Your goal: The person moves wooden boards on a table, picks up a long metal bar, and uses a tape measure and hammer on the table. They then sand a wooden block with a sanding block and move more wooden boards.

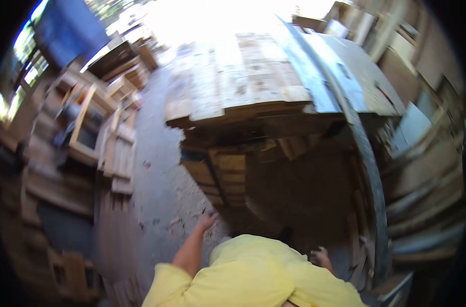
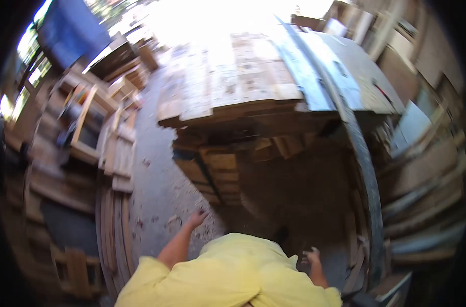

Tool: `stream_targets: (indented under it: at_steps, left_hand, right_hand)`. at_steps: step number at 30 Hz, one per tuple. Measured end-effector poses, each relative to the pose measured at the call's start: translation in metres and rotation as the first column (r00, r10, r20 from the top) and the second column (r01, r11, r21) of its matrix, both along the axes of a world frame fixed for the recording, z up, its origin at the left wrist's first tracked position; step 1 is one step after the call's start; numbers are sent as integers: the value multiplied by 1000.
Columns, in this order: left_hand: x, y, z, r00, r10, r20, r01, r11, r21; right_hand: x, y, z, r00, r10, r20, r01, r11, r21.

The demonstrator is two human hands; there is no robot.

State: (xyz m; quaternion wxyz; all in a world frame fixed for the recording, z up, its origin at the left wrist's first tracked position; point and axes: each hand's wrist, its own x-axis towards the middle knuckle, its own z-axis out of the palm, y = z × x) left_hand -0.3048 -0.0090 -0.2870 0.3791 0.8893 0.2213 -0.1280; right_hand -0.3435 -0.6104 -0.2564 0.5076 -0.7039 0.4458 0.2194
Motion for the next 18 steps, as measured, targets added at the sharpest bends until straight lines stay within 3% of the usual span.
stream_targets:
  at_steps: [1, 2, 3, 4, 5, 7, 8, 10, 11, 13, 14, 16, 18]
  left_hand:
    - [-9, 18, 20, 977, -58, -205, 61, 998, 11]
    - [-35, 49, -44, 988, -152, -11, 151, 972, 182]
    - [-48, 55, -31, 983, -89, -161, 108, 988, 113]
    - [-59, 84, -80, 924, -209, -319, 231, 973, 30]
    - [-70, 86, -79, 898, -272, -346, 305, 951, 44]
    - [-70, 72, -50, 792, -255, -555, 302, 953, -7]
    - [-60, 67, -51, 781, -287, -555, 343, 940, -4]
    - [-49, 54, -62, 757, -277, -591, 316, 948, -41]
    - [-37, 41, -57, 752, -295, -589, 336, 941, -42]
    - [0, 13, -35, 822, -236, -518, 183, 971, -151]
    - [25, -3, -27, 827, -244, -506, 194, 969, -149]
    - [75, -41, -2, 840, -410, -356, 368, 912, -181]
    - [123, -85, 7, 876, -476, -80, 466, 877, -113]
  right_hand:
    - [3, -3, -17, 993, 117, -24, -117, 993, 29]
    - [8, -7, -37, 969, 243, -41, -240, 969, 64]
    - [8, 3, -39, 981, 190, -36, -189, 981, 33]
    - [8, 13, -35, 989, 142, -32, -142, 990, 4]
    - [0, 29, -24, 996, 84, -26, -84, 996, 12]
    - [-25, 58, -2, 953, 48, 299, -14, 993, -114]
    - [-36, 63, 4, 954, 5, 300, 29, 993, -111]
    - [-51, 62, 15, 992, 118, 44, -117, 993, -23]
    - [-63, 54, 6, 994, 97, 46, -96, 995, -25]
    - [-100, 32, -38, 999, -3, 39, 3, 1000, 9]
    - [-111, 22, -44, 999, -25, -24, 24, 999, -25]
    - [-131, 2, -49, 989, -89, -118, 87, 996, -25]
    - [-143, -21, -69, 982, -129, -140, 131, 991, 7]
